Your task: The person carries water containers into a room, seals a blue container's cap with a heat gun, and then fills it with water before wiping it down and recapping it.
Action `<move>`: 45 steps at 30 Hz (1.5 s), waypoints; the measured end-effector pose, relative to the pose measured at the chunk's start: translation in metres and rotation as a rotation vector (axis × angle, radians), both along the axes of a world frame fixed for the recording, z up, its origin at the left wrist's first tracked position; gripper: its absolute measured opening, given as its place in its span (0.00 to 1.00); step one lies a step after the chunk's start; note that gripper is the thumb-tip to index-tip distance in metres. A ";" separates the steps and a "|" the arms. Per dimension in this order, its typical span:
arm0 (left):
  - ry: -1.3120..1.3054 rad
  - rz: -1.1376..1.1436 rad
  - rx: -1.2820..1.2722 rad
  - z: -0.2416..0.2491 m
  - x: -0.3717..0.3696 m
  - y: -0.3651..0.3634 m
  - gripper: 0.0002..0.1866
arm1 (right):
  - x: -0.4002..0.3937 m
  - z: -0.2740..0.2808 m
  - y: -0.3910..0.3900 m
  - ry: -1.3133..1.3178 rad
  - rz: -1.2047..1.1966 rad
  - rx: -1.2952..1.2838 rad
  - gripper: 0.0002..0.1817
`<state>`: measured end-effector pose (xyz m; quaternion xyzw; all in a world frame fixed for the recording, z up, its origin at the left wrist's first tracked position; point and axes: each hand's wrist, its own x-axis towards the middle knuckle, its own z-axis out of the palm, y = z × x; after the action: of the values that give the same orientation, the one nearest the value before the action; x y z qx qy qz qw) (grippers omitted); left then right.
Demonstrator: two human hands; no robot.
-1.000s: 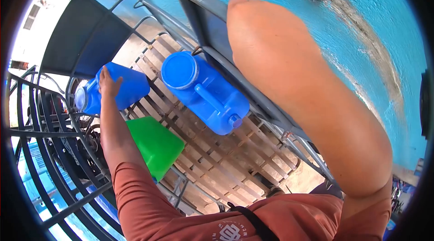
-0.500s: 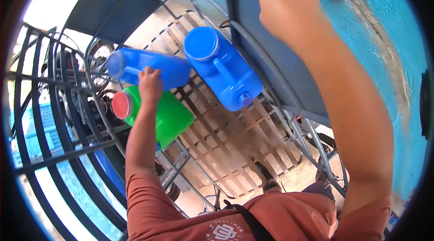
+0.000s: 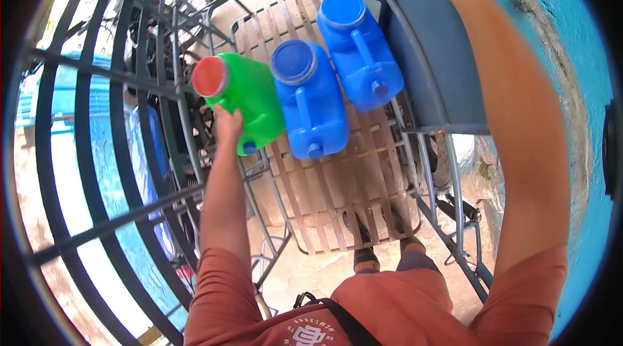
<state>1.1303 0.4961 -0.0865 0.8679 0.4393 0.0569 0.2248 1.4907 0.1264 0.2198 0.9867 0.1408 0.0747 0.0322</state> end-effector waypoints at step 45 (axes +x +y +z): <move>-0.351 1.223 -1.009 0.084 -0.427 -0.495 0.15 | -0.386 -0.185 -0.026 0.588 0.724 0.472 0.13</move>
<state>0.7038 0.0010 -0.0021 0.2466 0.7670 0.1002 0.5839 1.1048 0.1004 0.0349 0.8345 0.4555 -0.1694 -0.2598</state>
